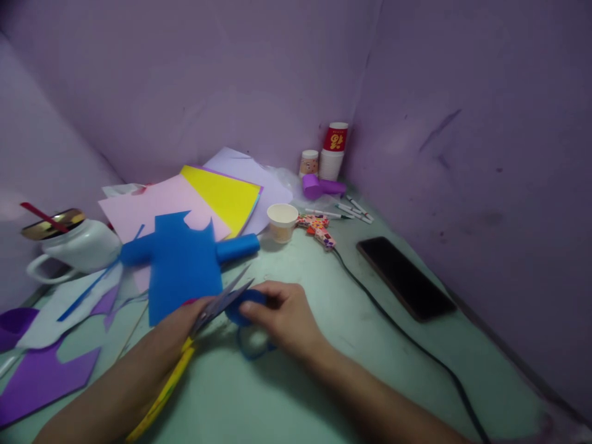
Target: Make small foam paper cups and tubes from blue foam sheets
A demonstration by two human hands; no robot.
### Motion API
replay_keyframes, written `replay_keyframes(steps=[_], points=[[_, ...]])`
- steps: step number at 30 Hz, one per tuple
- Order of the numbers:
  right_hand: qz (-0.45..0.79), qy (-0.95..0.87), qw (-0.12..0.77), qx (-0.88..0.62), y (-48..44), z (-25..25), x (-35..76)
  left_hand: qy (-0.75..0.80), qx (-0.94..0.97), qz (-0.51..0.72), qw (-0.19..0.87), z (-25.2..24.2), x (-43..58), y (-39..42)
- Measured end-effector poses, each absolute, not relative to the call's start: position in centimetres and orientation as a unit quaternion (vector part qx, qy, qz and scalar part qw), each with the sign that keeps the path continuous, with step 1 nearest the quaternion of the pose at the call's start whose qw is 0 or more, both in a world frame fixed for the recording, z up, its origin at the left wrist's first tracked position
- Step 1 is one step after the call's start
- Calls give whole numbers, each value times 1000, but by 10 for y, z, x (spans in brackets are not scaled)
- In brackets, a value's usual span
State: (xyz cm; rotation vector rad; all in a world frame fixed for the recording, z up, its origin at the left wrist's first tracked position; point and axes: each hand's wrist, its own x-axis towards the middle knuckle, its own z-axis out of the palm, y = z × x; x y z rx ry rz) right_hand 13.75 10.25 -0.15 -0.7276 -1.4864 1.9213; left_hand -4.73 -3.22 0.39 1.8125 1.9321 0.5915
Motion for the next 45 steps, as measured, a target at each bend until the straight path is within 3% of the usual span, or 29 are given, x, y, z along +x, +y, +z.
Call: replay_keyframes(steps=[45], points=[[662, -665, 227, -260, 115, 8, 144, 721, 634, 150, 236, 28, -54, -27]])
